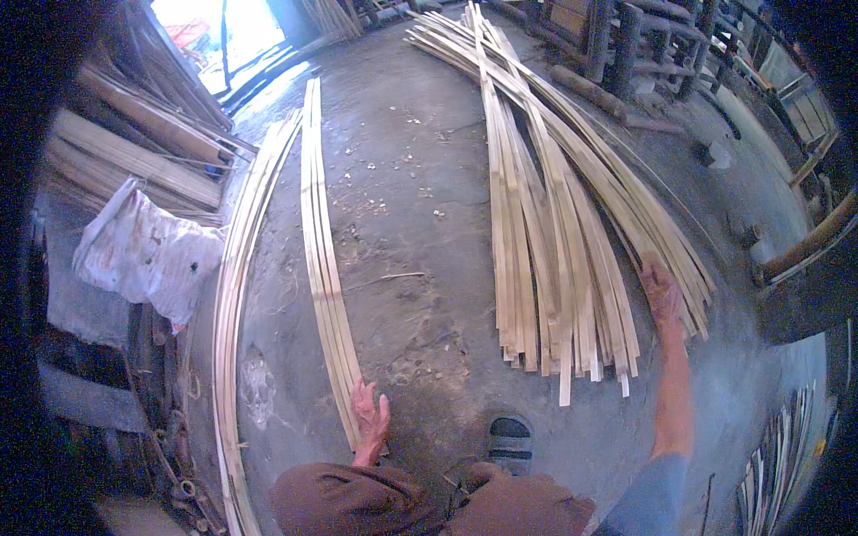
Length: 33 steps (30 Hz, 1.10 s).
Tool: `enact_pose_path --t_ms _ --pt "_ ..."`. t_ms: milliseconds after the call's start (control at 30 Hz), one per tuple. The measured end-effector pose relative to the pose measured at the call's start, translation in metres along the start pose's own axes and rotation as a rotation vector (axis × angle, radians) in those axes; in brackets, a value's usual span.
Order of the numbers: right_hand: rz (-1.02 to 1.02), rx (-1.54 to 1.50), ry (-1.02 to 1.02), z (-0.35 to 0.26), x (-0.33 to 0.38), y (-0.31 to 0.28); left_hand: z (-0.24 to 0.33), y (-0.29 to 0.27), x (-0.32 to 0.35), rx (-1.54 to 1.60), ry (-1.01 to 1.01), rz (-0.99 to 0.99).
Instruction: The person arranges long thin wooden strips on the floor, aligning them side by side and occasionally shifting them to form a neat pile. The hands repeatedly pick up, place, and adjust the strips to maintain alignment.
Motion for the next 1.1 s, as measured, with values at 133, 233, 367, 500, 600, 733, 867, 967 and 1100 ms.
enact_pose_path --t_ms 133,233,367,500,600,733,867,967,1100 --pt "-0.134 0.074 0.124 0.018 -0.011 -0.009 -0.052 0.003 0.018 -0.233 0.148 0.141" --pt "-0.091 0.199 0.040 0.029 -0.009 -0.013 -0.051 -0.006 0.014 -0.275 -0.032 0.019" --pt "0.247 0.301 -0.340 0.033 -0.015 0.017 -0.064 -0.002 0.022 -0.372 -0.048 -0.004" --pt "0.095 -0.025 -0.312 -0.019 0.024 0.068 -0.038 0.007 0.010 -0.319 -0.020 -0.010" --pt "-0.216 -0.554 -0.366 -0.091 0.112 0.148 -0.024 0.022 0.006 -0.221 -0.030 0.004" --pt "-0.919 -0.811 -0.135 -0.250 0.232 0.199 0.001 0.035 0.005 -0.188 -0.008 -0.009" --pt "-0.662 -0.573 -0.386 -0.315 0.285 0.242 0.025 0.049 -0.004 -0.092 0.048 -0.003" --pt "-0.761 -0.555 -0.208 -0.328 0.292 0.244 0.018 0.051 -0.002 -0.042 -0.031 -0.042" --pt "-0.669 -0.564 -0.270 -0.318 0.292 0.252 0.025 0.046 -0.003 -0.035 0.035 -0.082"
Point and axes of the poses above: each hand's wrist, its own x-axis away from the middle knuckle, its own y-axis out of the palm, z = x × y, the point moved 3 cm from there along -x, towards the middle knuckle
